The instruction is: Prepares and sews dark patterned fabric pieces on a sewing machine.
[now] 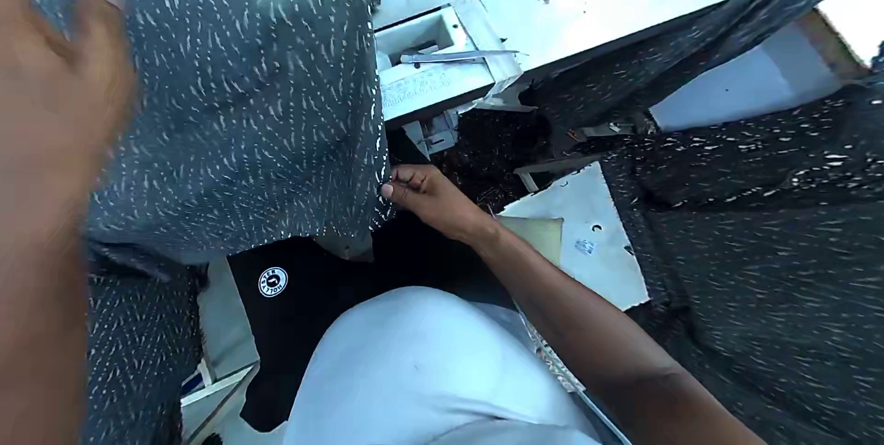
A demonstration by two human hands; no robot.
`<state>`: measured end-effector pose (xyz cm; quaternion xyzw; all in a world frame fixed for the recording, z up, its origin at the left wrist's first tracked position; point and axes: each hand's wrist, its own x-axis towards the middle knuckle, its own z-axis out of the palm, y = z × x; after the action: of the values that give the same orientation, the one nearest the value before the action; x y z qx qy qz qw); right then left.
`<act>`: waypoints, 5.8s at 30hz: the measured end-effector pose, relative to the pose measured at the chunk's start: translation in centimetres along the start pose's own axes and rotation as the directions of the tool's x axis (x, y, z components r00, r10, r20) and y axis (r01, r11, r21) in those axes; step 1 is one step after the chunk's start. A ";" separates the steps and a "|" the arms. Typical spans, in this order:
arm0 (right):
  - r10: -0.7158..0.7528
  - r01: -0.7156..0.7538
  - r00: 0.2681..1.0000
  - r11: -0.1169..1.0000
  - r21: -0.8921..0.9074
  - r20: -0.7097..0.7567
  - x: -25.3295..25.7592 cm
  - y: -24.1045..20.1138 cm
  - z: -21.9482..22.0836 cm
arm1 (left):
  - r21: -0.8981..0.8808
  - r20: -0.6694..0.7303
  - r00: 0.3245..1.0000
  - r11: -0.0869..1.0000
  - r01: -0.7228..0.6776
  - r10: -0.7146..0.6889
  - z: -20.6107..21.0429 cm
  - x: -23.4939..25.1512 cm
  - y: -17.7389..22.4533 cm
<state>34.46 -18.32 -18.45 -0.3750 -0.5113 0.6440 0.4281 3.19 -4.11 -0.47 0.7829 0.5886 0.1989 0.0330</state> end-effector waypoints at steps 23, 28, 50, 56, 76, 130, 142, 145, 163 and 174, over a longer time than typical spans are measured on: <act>-0.051 0.052 0.996 0.999 0.014 -0.080 -0.7 0.8 -0.4 | -0.448 0.085 0.996 0.892 0.057 -0.021 14.3 -16.8 9.6; -0.057 0.052 0.997 0.996 -0.074 -0.060 -1.8 -0.5 0.1 | -0.261 -0.030 0.957 0.921 -0.287 0.290 12.3 -18.4 12.3; -0.151 0.151 0.988 0.988 -0.010 -0.026 -3.7 -0.7 -0.1 | -0.329 0.017 0.943 0.892 -0.309 0.333 14.1 -19.1 13.3; -0.194 0.192 0.981 0.980 -0.047 -0.022 -4.1 -1.1 -0.1 | -0.306 0.007 0.940 0.896 -0.323 0.341 14.3 -19.3 13.1; -0.063 0.085 0.966 0.994 0.075 -0.250 -3.3 2.0 -2.0 | -0.025 -0.016 0.981 0.980 -0.195 0.195 6.7 0.9 11.8; -0.055 0.136 0.769 0.988 0.079 -0.637 14.0 -12.5 0.9 | -0.340 -0.261 0.820 0.747 -0.572 0.509 8.7 7.4 8.1; -0.681 0.176 0.662 0.548 -0.817 -0.314 10.7 -10.6 0.2 | -0.116 -0.191 0.880 0.880 -0.460 0.435 7.6 2.7 10.0; -0.602 0.000 0.779 0.281 -0.960 -0.176 11.8 -12.5 0.0 | -0.291 -0.256 0.895 0.853 -0.433 0.366 7.8 1.2 10.7; -0.477 0.481 0.513 0.848 -0.221 -0.714 13.6 -10.3 0.2 | -0.421 -0.370 0.929 0.890 -0.175 0.007 11.6 3.8 18.4; -0.237 0.525 0.749 0.781 0.338 -0.618 11.2 -11.1 -0.5 | -0.250 -0.356 0.931 0.951 -0.179 0.082 12.9 4.4 21.2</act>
<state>32.81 -6.46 -8.20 -0.3031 -0.2542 0.5126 0.7621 27.98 -4.12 -5.01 0.7617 0.4976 0.4142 0.0269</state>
